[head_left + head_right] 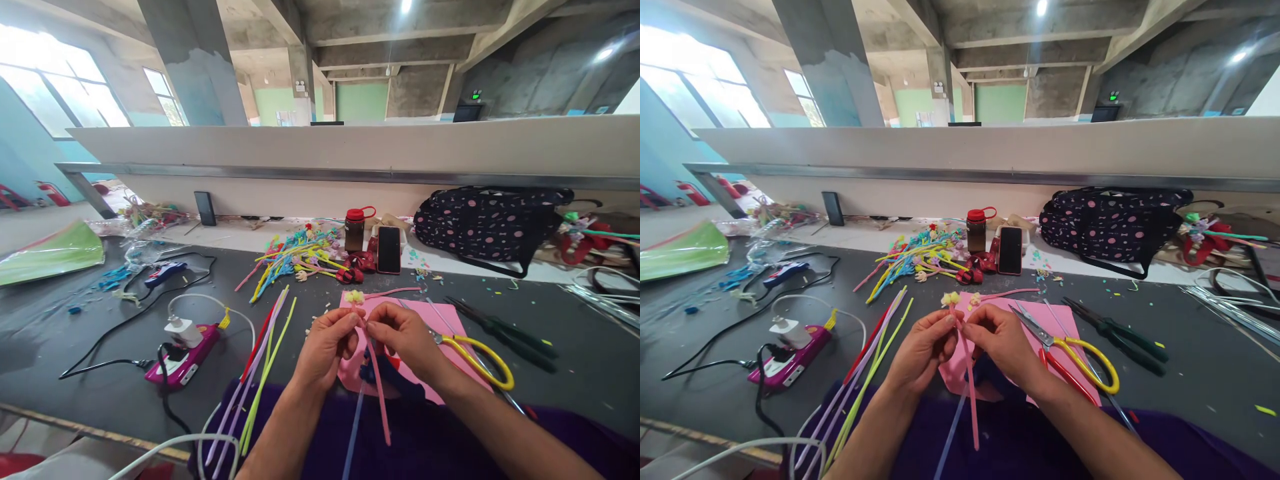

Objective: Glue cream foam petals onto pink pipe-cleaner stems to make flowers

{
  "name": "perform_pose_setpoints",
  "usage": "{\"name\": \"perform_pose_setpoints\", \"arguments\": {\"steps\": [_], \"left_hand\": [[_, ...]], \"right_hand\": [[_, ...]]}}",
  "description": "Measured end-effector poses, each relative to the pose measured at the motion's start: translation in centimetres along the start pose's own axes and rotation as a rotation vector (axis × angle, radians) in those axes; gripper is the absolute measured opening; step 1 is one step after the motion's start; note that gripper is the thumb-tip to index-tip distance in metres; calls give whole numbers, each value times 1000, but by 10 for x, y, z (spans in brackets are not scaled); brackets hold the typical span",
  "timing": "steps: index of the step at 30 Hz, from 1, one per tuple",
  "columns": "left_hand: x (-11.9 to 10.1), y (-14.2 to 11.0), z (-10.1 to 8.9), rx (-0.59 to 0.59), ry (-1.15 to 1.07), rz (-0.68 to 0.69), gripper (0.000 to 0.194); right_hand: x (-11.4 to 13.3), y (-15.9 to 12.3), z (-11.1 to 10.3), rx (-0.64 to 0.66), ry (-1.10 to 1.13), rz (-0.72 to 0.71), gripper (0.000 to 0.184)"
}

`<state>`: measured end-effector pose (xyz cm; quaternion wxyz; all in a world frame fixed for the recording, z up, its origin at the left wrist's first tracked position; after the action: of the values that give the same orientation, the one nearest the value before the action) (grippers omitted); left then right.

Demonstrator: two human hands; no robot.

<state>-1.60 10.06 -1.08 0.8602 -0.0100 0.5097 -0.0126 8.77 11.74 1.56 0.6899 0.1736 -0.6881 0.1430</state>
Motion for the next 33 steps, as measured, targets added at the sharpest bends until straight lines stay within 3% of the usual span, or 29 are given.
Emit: {"name": "perform_pose_setpoints", "arguments": {"steps": [10, 17, 23, 25, 29, 33], "left_hand": [[-7, -2, 4, 58, -22, 13, 14], [-24, 0, -17, -69, -16, 88, 17], [-23, 1, -16, -73, 11, 61, 18], [-22, 1, -15, -58, 11, 56, 17], [-22, 0, -14, -33, -48, 51, 17], [-16, -1, -11, 17, -131, -2, 17]], "right_hand": [[6, 2, -9, -18, -52, -37, 13], [-3, 13, -22, 14, -198, -3, 11], [-6, 12, -23, 79, -410, -10, 14], [-3, 4, -22, 95, -566, -18, 17], [-4, -23, -24, 12, -1110, -35, 17], [-31, -43, -13, 75, -1416, -20, 28]]}}
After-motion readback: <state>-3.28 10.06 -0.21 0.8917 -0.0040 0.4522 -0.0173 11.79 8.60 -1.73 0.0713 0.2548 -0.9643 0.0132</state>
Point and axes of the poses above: each hand's wrist, its own y-axis towards the middle knuckle, its own z-axis out of the palm, x = y × z, the point moved 9 cm from there along y, towards the middle knuckle, and after that the axes turned 4 degrees about z, right-handed, at the moved point
